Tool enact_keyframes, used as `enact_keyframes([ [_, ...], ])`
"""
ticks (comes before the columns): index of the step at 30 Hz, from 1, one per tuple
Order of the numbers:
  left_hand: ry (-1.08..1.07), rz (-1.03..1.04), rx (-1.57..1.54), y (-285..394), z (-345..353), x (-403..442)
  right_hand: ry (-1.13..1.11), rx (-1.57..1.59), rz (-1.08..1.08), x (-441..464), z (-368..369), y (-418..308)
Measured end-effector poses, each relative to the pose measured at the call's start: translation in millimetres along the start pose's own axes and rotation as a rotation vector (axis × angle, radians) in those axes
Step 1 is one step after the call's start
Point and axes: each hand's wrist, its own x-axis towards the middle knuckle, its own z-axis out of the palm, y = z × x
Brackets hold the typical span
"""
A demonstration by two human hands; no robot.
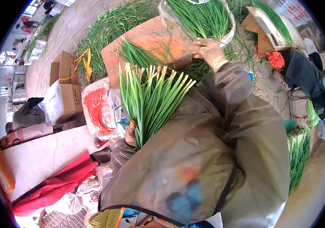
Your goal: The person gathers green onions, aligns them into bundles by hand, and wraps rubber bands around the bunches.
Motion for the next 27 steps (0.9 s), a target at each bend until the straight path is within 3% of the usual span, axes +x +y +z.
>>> enact_keyframes([
  [1, -0.010, -0.006, -0.018, 2.5, 7.6, -2.3, 0.097, -0.534, -0.010, 2.3, -9.4, -2.8],
  [2, -0.020, -0.013, -0.036, 4.4, 11.5, -3.9, 0.099, -0.532, -0.010, 0.9, -8.8, -4.6],
  [4, -0.021, 0.000, -0.007, -2.5, -20.2, 4.0, 0.288, -0.705, -0.575, -3.8, -2.4, -13.8],
  [6, -0.051, -0.003, 0.000, 1.9, -1.8, 1.6, 0.001, -0.667, -0.796, -28.5, 16.5, -72.4],
  [7, -0.048, -0.012, 0.004, 3.0, 5.0, 0.5, -0.089, -0.733, -0.788, -36.7, 34.5, -87.0],
  [8, -0.069, -0.034, -0.009, 4.3, 8.6, -0.3, -0.146, -0.765, -0.785, -40.8, 53.5, -88.0],
  [9, -0.090, -0.056, -0.021, 5.8, 11.3, -1.1, -0.093, -0.816, -0.953, -32.2, 74.6, -68.1],
  [11, -0.087, -0.057, -0.011, 6.7, 12.3, -2.0, -0.575, -0.721, -0.789, -20.8, 83.5, -74.1],
  [13, -0.094, -0.029, -0.049, 4.6, 9.2, -4.3, -0.385, -0.775, -0.951, -10.6, 77.6, -71.5],
  [14, -0.099, 0.010, -0.041, 4.7, 7.8, -5.9, -0.291, -0.931, -0.860, -6.1, 68.3, -69.8],
  [15, -0.091, 0.009, -0.042, 5.0, 8.7, -7.1, -0.027, -0.844, -1.094, 13.9, 63.3, -45.6],
  [16, -0.130, -0.005, -0.125, 4.7, 10.3, -6.6, 0.078, -0.884, -1.083, 15.7, 47.6, -45.5],
  [17, -0.173, -0.019, -0.207, 4.8, 13.1, -6.2, -0.059, -1.446, -0.541, 22.2, 41.2, -50.7],
  [19, -0.168, -0.037, -0.237, 6.4, 16.1, -5.5, -0.273, -1.573, -0.135, 38.4, 29.7, -46.1],
  [21, -0.161, 0.037, -0.200, 4.6, 6.0, -0.5, -0.263, -1.045, -0.307, 39.7, 32.3, -54.3],
  [23, -0.153, 0.027, -0.190, 5.4, 5.0, 0.0, -0.421, -0.515, -0.239, 2.6, 40.0, -112.1],
  [25, -0.153, -0.084, -0.195, 10.6, 9.3, -1.6, -0.675, -0.319, -0.395, 0.1, 69.1, -111.4],
  [27, -0.130, 0.032, -0.111, 7.8, 9.2, 0.0, -0.769, -0.092, -0.284, 4.7, 95.0, -108.7],
])
